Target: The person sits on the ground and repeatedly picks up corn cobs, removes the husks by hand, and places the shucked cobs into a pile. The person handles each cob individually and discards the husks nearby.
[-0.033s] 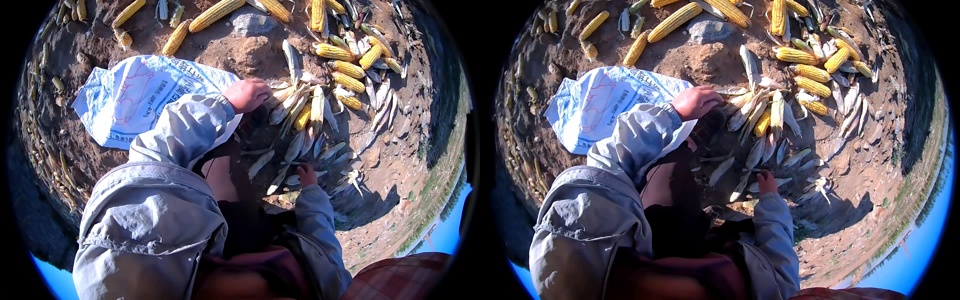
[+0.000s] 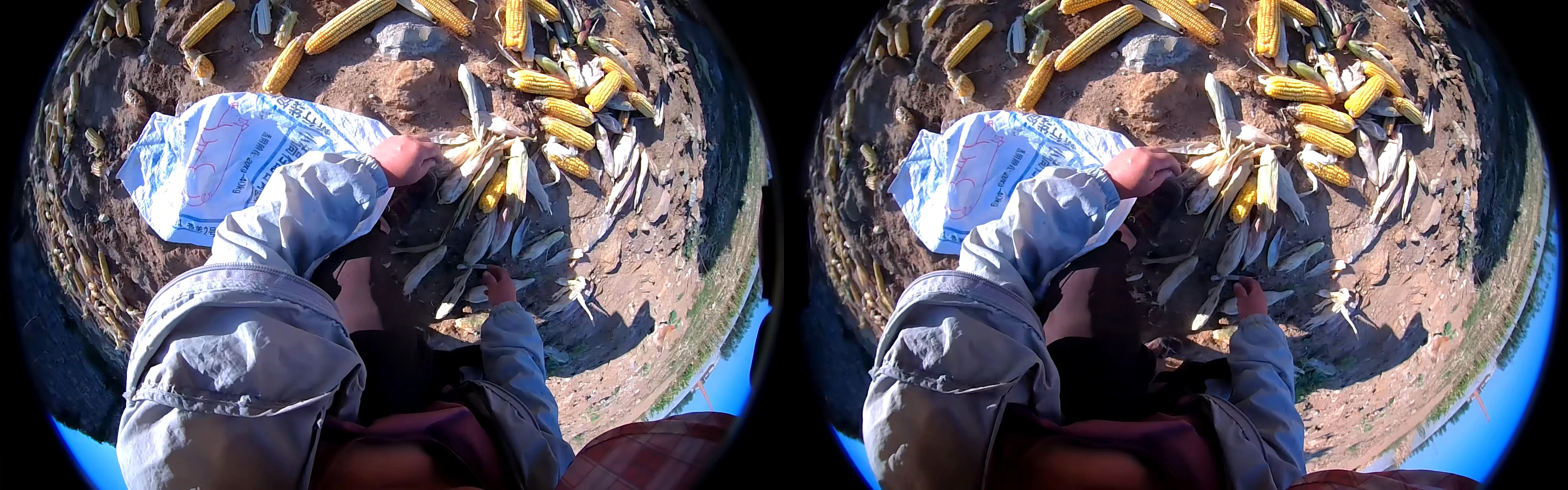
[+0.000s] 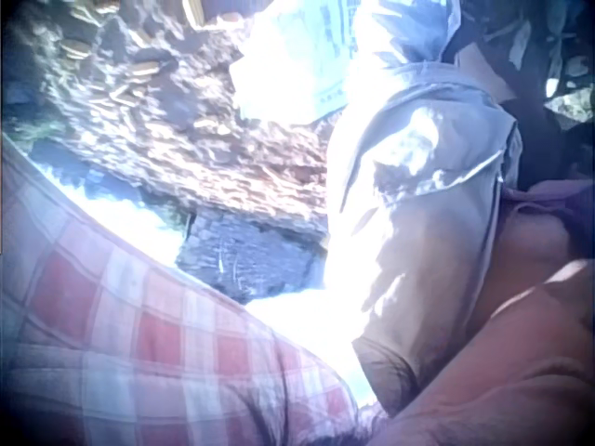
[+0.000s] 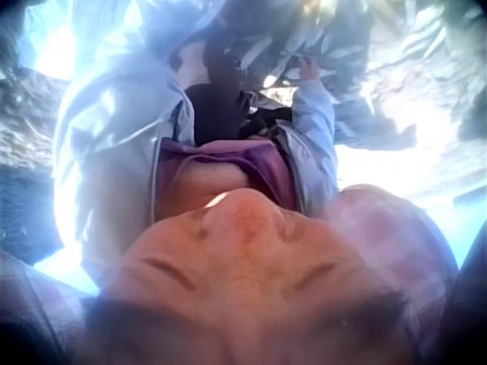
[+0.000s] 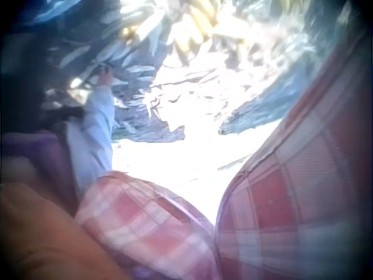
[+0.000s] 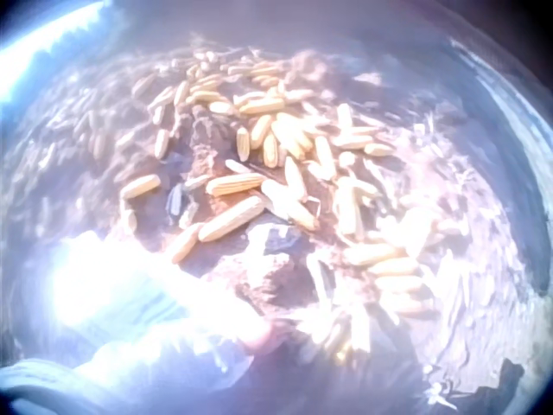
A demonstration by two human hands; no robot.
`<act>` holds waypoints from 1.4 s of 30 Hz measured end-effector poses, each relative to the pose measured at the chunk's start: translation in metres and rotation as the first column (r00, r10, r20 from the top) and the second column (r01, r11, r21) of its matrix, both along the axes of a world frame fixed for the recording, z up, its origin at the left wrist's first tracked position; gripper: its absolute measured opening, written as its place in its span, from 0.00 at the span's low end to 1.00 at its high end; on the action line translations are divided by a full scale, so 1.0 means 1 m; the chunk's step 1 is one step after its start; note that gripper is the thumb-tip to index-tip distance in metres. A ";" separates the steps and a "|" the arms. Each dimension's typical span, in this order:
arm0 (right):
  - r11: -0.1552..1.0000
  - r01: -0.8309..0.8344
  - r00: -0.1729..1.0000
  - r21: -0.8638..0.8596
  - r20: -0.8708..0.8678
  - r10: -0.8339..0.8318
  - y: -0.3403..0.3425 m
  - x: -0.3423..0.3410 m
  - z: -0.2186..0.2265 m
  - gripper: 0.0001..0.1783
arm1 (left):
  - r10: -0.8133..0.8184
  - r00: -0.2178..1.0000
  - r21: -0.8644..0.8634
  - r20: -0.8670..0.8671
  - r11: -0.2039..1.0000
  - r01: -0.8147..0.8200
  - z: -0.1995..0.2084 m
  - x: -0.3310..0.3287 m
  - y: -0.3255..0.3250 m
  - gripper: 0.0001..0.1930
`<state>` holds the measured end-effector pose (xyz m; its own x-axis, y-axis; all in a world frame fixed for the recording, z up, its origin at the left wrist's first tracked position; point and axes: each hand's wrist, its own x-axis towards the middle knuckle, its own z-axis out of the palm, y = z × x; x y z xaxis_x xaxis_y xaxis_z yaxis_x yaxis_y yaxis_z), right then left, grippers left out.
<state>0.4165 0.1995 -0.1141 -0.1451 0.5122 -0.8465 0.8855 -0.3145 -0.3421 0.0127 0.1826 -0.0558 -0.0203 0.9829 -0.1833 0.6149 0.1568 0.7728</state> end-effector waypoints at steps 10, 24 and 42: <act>0.971 0.240 0.906 0.015 -0.362 -0.218 -0.010 -0.009 0.009 0.18 | -0.526 0.721 -0.822 -0.452 0.559 -0.108 -0.091 -0.001 -0.023 0.12; 0.823 0.564 0.684 0.066 -0.595 -0.421 -0.015 0.043 0.116 0.26 | -0.343 0.901 -0.386 0.267 0.818 0.426 0.036 0.072 0.099 0.17; 0.787 0.458 0.083 -0.412 -0.862 -0.500 -0.060 -0.007 0.198 0.19 | -0.735 0.509 -0.315 0.447 0.403 0.859 0.202 0.277 0.059 0.06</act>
